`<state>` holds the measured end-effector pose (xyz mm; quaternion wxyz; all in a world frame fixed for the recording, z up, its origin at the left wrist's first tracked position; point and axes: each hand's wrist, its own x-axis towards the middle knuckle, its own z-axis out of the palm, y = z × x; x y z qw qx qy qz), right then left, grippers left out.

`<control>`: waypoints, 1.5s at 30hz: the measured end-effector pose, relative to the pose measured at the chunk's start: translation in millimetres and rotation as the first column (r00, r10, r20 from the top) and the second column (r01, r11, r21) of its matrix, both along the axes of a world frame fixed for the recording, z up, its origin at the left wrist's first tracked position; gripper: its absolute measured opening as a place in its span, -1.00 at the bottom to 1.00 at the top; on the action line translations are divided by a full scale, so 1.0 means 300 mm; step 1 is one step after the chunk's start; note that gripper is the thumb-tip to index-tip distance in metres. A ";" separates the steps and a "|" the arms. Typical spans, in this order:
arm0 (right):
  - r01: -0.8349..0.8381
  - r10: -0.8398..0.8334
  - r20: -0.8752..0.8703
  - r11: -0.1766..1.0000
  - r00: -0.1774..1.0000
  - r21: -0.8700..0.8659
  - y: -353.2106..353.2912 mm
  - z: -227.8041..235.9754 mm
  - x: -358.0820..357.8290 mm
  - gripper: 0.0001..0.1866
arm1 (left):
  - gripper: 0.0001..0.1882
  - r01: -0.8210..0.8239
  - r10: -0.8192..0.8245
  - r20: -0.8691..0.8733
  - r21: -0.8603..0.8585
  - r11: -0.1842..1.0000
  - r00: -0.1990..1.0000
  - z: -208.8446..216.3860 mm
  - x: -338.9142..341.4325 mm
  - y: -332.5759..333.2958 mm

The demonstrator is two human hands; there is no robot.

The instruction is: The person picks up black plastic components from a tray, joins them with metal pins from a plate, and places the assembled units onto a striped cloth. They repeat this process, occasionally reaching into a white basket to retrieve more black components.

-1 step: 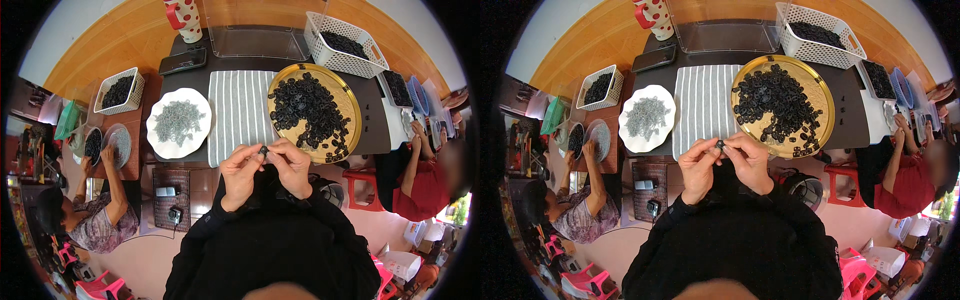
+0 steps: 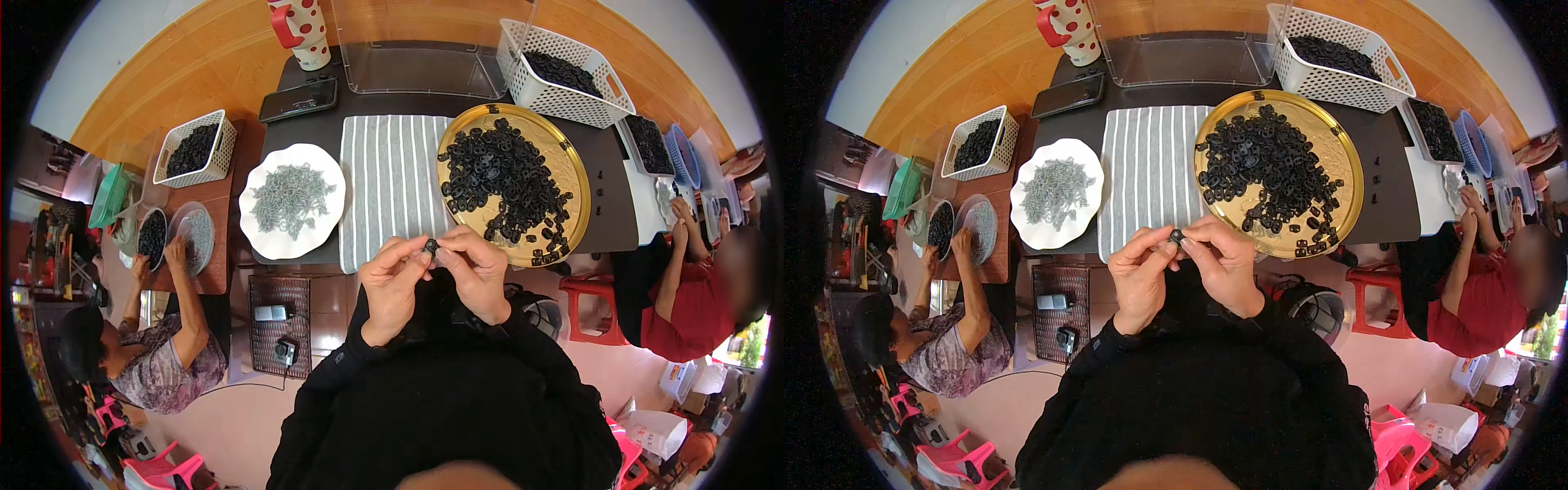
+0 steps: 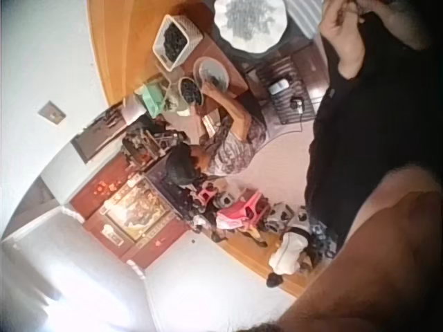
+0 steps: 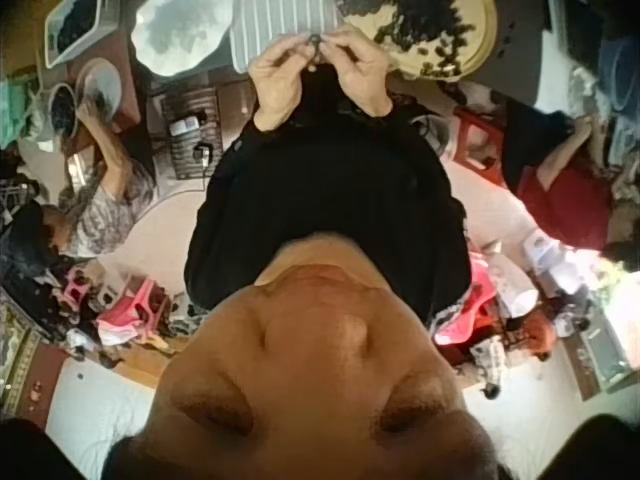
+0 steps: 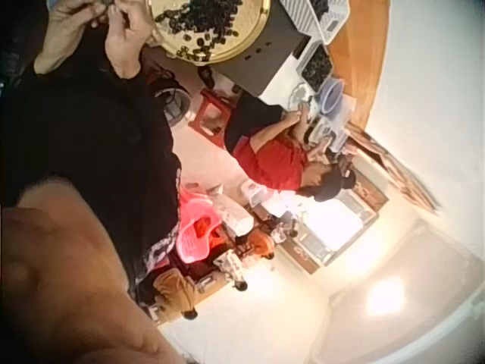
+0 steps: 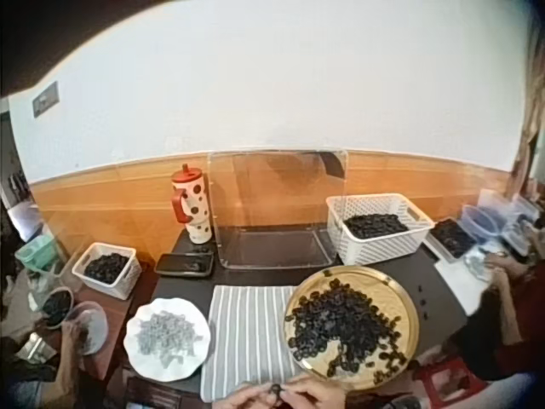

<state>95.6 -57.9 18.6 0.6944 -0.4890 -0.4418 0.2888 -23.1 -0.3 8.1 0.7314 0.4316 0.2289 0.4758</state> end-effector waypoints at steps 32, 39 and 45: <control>0.004 -0.044 0.359 0.994 0.932 0.110 -0.022 0.040 0.004 -0.75 | -0.73 0.175 -0.173 0.151 0.003 0.985 0.973 -0.005 -0.023 0.010; 0.048 -0.110 0.457 0.988 0.883 0.145 -0.028 0.048 -0.001 -0.81 | -0.75 0.176 -0.182 0.161 0.049 0.983 0.970 0.002 -0.012 0.008; -0.020 0.032 0.274 0.999 0.961 -0.047 -0.041 0.068 0.060 -0.82 | -0.67 0.225 -0.226 -0.009 -0.058 0.973 0.974 0.014 -0.015 0.008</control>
